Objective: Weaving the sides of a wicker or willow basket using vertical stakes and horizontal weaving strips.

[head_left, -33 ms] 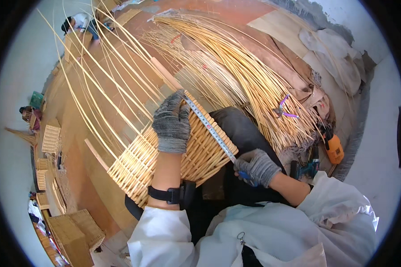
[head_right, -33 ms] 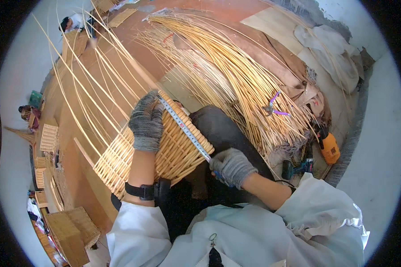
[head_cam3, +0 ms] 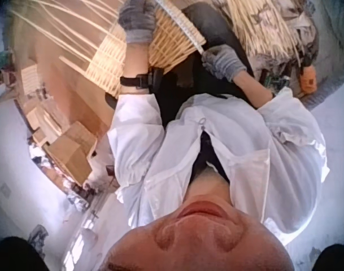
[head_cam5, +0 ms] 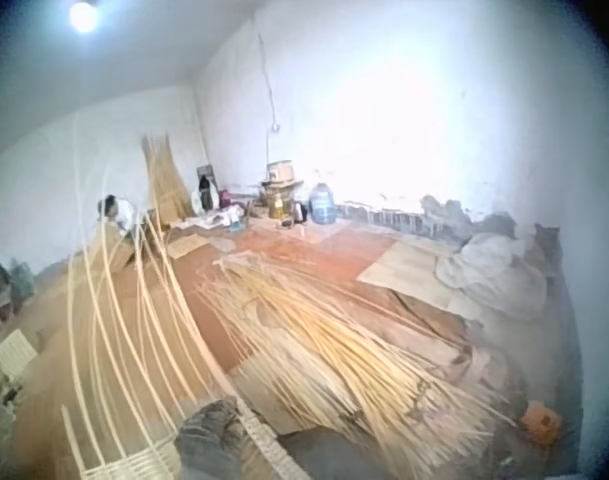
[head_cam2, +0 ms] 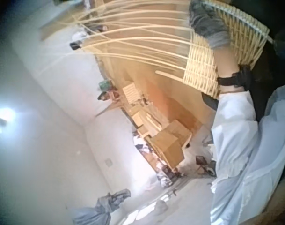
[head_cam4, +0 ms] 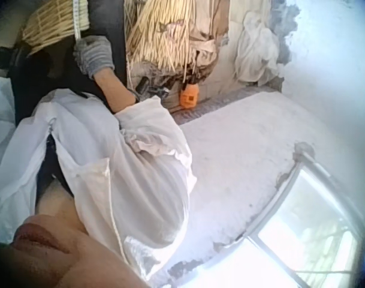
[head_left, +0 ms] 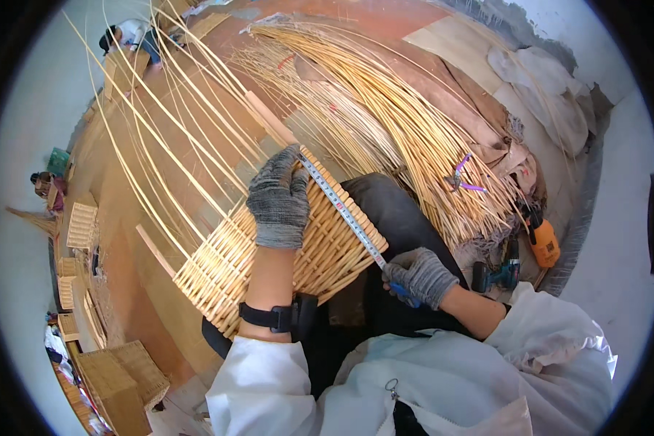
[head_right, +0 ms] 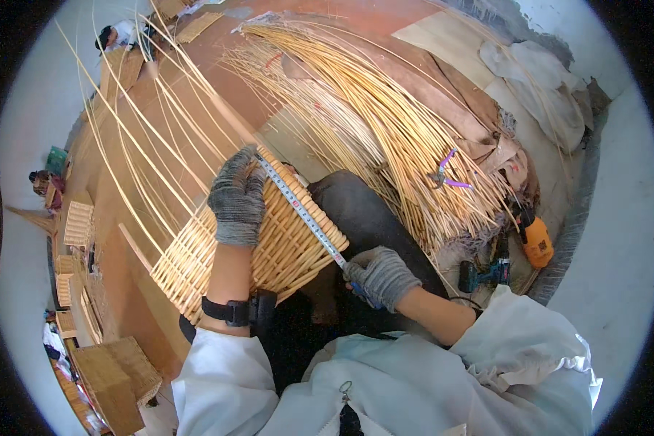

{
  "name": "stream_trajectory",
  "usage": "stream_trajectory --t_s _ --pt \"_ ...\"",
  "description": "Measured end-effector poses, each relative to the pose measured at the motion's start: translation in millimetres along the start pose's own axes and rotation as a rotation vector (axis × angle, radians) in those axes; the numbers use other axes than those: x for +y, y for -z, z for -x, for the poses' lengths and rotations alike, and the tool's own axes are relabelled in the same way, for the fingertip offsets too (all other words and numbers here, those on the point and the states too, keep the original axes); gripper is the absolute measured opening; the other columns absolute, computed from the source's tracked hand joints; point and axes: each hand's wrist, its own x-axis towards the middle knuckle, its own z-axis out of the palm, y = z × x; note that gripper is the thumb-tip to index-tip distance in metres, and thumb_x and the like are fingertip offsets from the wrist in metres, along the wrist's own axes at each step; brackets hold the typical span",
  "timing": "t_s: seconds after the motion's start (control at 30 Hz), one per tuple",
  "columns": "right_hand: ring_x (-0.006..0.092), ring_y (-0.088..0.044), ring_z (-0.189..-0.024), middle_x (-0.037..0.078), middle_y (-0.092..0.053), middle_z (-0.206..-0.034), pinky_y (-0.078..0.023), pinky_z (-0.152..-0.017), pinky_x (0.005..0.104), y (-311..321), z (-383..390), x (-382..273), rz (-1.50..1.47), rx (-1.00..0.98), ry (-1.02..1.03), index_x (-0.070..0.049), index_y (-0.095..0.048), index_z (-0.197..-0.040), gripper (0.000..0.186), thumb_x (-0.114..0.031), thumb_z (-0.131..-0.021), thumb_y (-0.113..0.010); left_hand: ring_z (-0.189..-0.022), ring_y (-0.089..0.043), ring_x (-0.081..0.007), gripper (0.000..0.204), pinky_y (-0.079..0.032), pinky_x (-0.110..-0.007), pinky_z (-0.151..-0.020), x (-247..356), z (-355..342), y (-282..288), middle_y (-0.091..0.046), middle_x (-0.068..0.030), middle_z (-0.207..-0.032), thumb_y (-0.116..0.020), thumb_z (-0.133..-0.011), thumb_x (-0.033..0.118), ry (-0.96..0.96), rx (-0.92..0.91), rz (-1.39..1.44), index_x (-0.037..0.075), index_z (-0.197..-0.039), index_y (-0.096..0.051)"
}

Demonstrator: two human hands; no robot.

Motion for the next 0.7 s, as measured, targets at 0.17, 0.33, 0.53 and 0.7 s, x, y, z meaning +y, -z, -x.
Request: stream_trajectory --t_s 0.17,0.33,0.53,0.7 --pt "0.0129 -0.058 -0.055 0.007 -0.063 -0.067 -0.047 -0.047 0.0243 4.6 3.8 7.4 -0.005 -0.011 -0.042 0.001 -0.067 -0.084 0.020 -0.018 -0.086 -0.061 -0.097 -0.060 -0.0269 0.031 -0.047 -0.036 -0.087 5.8 -1.5 1.8 -0.063 -0.0121 -0.106 -0.064 -0.080 0.011 0.026 -0.025 -0.018 0.009 -0.111 -0.061" --pt "0.0141 -0.056 -0.048 0.007 -0.064 -0.066 -0.045 -0.045 0.0270 -3.9 -2.1 22.0 0.369 0.116 0.262 0.001 -0.067 -0.083 0.019 -0.018 -0.084 -0.062 -0.099 -0.060 -0.0282 0.032 -0.046 -0.037 -0.088 4.9 -0.6 2.1 -0.063 -0.0108 -0.107 -0.064 -0.079 0.011 -0.041 0.000 -0.037 0.011 -0.111 -0.062" --pt "0.0206 -0.061 -0.056 0.014 -0.062 -0.066 -0.047 -0.053 0.0317 -13.0 6.6 9.3 0.594 0.186 0.273 -0.002 -0.066 -0.081 0.019 -0.020 -0.082 -0.062 -0.100 -0.059 -0.0276 0.031 -0.045 -0.036 -0.088 -3.2 0.4 -2.5 -0.063 -0.0105 -0.107 -0.063 -0.078 0.010 -0.047 0.007 -0.044 0.011 -0.109 -0.062" --pt "0.0265 -0.063 -0.070 0.012 -0.064 -0.077 -0.049 -0.062 0.0362 -19.4 8.2 17.6 0.871 0.162 0.372 -0.008 -0.061 -0.091 0.022 -0.028 -0.085 -0.055 -0.094 -0.061 -0.0294 0.030 -0.046 -0.038 -0.086 -6.7 1.2 -2.4 -0.063 -0.0124 -0.105 -0.062 -0.079 0.012 -0.112 0.040 -0.065 0.008 -0.109 -0.062"
